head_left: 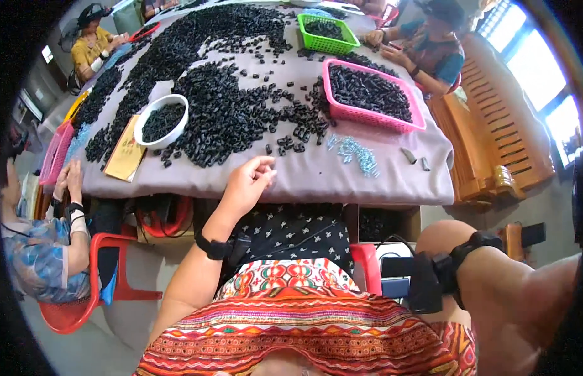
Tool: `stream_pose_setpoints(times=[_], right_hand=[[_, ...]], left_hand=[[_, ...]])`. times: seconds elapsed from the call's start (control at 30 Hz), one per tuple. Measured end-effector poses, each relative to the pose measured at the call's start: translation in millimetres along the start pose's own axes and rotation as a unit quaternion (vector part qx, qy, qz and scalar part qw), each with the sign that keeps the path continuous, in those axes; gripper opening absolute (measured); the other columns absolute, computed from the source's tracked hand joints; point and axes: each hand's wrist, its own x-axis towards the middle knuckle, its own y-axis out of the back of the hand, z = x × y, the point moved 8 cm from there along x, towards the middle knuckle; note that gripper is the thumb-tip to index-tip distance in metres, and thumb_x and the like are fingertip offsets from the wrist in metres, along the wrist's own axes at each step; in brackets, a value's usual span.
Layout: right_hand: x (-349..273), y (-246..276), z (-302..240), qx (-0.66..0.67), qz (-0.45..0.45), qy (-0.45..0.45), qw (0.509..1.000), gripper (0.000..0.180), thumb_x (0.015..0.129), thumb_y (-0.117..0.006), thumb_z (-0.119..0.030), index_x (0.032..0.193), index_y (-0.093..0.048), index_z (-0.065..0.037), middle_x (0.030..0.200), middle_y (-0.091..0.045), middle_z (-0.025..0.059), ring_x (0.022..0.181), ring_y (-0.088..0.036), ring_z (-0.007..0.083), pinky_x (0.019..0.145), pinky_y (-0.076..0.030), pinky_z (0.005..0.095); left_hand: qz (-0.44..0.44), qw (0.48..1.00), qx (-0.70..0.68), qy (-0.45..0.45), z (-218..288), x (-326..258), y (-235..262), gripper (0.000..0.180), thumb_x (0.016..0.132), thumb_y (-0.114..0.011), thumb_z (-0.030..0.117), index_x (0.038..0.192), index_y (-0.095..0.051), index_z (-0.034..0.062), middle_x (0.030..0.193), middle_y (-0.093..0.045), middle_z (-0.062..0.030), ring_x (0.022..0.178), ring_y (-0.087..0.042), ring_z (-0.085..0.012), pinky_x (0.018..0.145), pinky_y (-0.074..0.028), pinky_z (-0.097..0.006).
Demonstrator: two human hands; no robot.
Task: Sorting and inspecting small black shoe components at a communal work table.
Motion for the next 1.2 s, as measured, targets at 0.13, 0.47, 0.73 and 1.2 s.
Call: stream_pose_setpoints(times=[0.13,0.47,0.73,1.2], right_hand=[[2.9,2.6,-11.6,-0.01,0.006,0.032,0.999,0.024,0.093,-0.048,-0.016,0.091,-0.06,0.004,0.077,-0.057,0.0136,0.062,-0.052,0.0207,0.057,-0.043,0.0267],[-13.4,-44.4,7.7,0.253,-0.156,-0.25,0.921,0.027,0.09,-0.052,-0.004,0.063,-0.051,-0.006,0.07,-0.055,0.0037,0.046,-0.045,0.0154,0.047,-0.041,0.022],[-19.4,-48.5,-16.5,0.165,-0.183,-0.295,0.923,0.027,0.09,-0.052,-0.004,0.063,-0.051,-0.006,0.071,-0.056,0.004,0.047,-0.047,0.0155,0.048,-0.042,0.0226],[-30.1,-39.9,-29.1,0.046,-0.201,-0.375,0.904,0.026,0.09,-0.052,-0.004,0.064,-0.052,-0.006,0.073,-0.057,0.0047,0.049,-0.049,0.0157,0.05,-0.044,0.0237]], left_hand=[[0.006,0.998,-0.039,0.044,8.2,-8.0,6.0,0.028,0.092,-0.062,0.009,0.118,-0.061,0.0007,0.088,-0.062,-0.0014,0.073,-0.06,-0.0081,0.065,-0.051,-0.022],[-0.004,0.999,-0.016,0.05,-4.8,-10.0,8.3,0.027,0.093,-0.061,0.011,0.118,-0.061,0.0005,0.087,-0.064,-0.0009,0.071,-0.058,-0.0052,0.064,-0.048,-0.02],[0.012,0.998,-0.025,0.055,-0.6,-11.8,7.7,0.028,0.092,-0.061,0.008,0.12,-0.06,-0.0004,0.088,-0.062,0.0,0.072,-0.058,-0.0057,0.067,-0.049,-0.02],[0.006,0.999,-0.032,0.024,-2.0,-13.3,5.9,0.029,0.093,-0.059,0.009,0.121,-0.06,-0.0001,0.091,-0.063,-0.0002,0.074,-0.057,-0.0056,0.068,-0.048,-0.019]])
